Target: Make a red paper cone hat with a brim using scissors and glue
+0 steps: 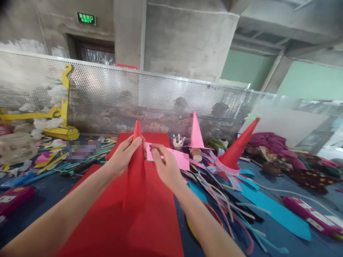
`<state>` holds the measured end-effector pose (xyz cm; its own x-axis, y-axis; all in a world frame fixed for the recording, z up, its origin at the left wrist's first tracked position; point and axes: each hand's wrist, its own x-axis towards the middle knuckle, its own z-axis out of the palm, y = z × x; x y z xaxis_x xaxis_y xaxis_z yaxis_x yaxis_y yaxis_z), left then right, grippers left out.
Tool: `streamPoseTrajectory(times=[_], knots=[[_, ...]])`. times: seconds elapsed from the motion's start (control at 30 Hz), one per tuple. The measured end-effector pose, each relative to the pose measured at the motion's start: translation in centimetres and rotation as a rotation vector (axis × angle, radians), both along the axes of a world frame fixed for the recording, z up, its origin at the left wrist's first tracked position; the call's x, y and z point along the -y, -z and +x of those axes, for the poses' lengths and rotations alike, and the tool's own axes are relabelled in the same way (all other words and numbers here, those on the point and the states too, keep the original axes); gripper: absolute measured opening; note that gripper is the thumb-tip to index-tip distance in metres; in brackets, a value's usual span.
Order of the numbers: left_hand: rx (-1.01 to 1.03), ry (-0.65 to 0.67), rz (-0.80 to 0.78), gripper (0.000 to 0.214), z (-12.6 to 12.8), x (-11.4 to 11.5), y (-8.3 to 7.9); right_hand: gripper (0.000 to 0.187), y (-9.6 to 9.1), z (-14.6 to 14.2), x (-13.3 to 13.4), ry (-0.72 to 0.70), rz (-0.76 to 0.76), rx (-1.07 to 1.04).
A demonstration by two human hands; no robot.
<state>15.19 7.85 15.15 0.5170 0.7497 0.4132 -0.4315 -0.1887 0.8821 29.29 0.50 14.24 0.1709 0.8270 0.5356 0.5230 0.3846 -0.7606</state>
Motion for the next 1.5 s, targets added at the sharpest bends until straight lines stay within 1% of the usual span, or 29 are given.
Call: streamPoseTrajectory(times=[0.07, 0.17, 0.27, 0.33, 0.47, 0.57, 0.63, 0.77, 0.87, 0.97, 1.07, 1.13, 1.23, 1.33, 1.43, 1.5], knots=[[-0.004, 0.101, -0.025, 0.029, -0.1, 0.4, 0.0, 0.035, -1.8, 0.2, -0.7, -0.049, 0.047, -0.064], [-0.043, 0.240, -0.054, 0.030, -0.2, 0.9, 0.0, 0.034, -3.8, -0.1, -1.6, -0.201, 0.091, -0.199], [-0.065, 0.314, -0.048, 0.032, -0.4, 1.2, 0.0, 0.030, -4.9, -0.6, -2.1, -0.325, 0.068, -0.280], [-0.068, 0.333, -0.022, 0.032, -0.5, 1.3, 0.0, 0.025, -5.2, -1.0, -2.2, -0.340, 0.052, -0.303], [-0.112, 0.311, 0.028, 0.030, -0.8, 1.4, -0.1, 0.018, -5.6, -1.4, -2.2, -0.317, 0.071, -0.382], [-0.098, 0.329, 0.046, 0.028, -0.9, 1.3, -0.1, 0.019, -5.9, -1.2, -2.1, -0.375, 0.054, -0.408], [-0.063, 0.391, 0.048, 0.025, -1.0, 1.0, 0.1, 0.024, -5.9, -0.9, -2.0, -0.419, 0.032, -0.425], [0.005, 0.548, 0.028, 0.025, -1.2, 0.3, 0.5, 0.030, -5.6, -0.3, -1.7, -0.436, 0.027, -0.403], [0.034, 0.647, 0.018, 0.028, -1.3, 0.0, 0.6, 0.029, -5.2, -0.3, -1.6, -0.468, 0.063, -0.325], [0.055, 0.707, 0.016, 0.031, -1.3, 0.0, 0.6, 0.022, -5.3, -0.6, -1.4, -0.497, 0.105, -0.290], [0.066, 0.726, 0.017, 0.030, -1.4, 0.2, 0.6, 0.014, -5.6, -0.9, -1.1, -0.521, 0.126, -0.334], [0.073, 0.723, 0.018, 0.029, -1.4, 0.2, 0.7, 0.012, -5.7, -1.0, -1.1, -0.541, 0.123, -0.374], [0.084, 0.723, 0.009, 0.028, -1.3, 0.3, 0.8, 0.016, -5.7, -1.0, -1.2, -0.545, 0.076, -0.409], [0.097, 0.742, -0.007, 0.029, -1.3, 0.1, 0.9, 0.020, -5.6, -1.0, -1.3, -0.515, 0.050, -0.444], [0.103, 0.737, -0.021, 0.031, -1.3, -0.1, 0.8, 0.016, -5.6, -1.2, -1.4, -0.469, 0.145, -0.463], [0.096, 0.720, -0.012, 0.030, -1.3, -0.1, 0.8, 0.011, -5.7, -1.3, -1.4, -0.450, 0.213, -0.411]])
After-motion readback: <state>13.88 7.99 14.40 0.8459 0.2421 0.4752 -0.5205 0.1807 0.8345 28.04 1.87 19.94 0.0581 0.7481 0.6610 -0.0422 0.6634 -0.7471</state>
